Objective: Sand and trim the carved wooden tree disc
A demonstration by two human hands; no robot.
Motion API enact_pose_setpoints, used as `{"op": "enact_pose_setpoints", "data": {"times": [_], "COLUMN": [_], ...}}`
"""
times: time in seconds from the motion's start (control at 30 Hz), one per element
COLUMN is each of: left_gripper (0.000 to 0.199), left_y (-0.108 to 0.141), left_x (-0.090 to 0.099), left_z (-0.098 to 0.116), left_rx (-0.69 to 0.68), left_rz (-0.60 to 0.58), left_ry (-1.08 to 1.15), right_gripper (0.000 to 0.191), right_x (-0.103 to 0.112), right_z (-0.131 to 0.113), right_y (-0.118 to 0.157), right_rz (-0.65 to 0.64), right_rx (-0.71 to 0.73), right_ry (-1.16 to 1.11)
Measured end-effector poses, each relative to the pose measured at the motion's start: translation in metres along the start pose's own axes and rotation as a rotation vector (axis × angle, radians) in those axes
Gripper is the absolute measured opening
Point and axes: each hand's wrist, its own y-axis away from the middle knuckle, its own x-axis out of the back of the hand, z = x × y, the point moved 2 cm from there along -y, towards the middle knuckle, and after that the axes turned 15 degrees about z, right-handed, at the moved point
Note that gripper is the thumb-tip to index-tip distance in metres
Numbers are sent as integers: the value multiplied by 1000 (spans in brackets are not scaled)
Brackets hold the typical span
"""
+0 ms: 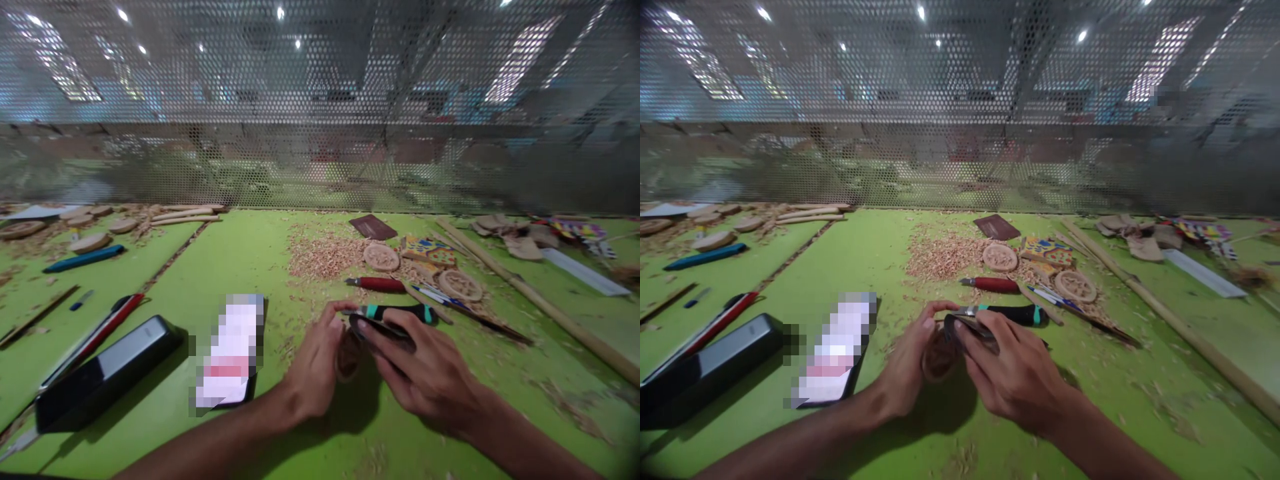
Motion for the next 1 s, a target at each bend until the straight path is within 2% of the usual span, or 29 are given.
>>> {"op": "enact_pose_setpoints", "data": {"times": [0.1,0.27,0.43,0.57,0.7,0.83,0.9,1.0], "left_gripper": [43,47,42,40,47,51,51,53], "left_y": [1,-2,-2,-1,-9,-16,-17,-16], "left_x": [-3,-3,-5,-6,3,9,9,8], "left_z": [8,17,12,10,21,25,26,27], "left_rx": [-33,-6,8,120,53,108,119,97], "left_rz": [53,136,92,36,92,4,-21,1], "left_ry": [-20,-64,-19,22,42,119,170,207], "right_gripper": [42,43,37,35,45,65,65,56], "right_x": [-1,3,6,8,15,22,22,20], "right_z": [3,3,-7,-6,5,10,9,5], "right_y": [4,4,-4,-7,1,11,13,13], "right_rz": [-19,52,10,42,42,114,106,109], "right_rx": [6,-6,74,83,38,19,39,79], "right_ry": [22,68,28,29,33,88,69,32]}}
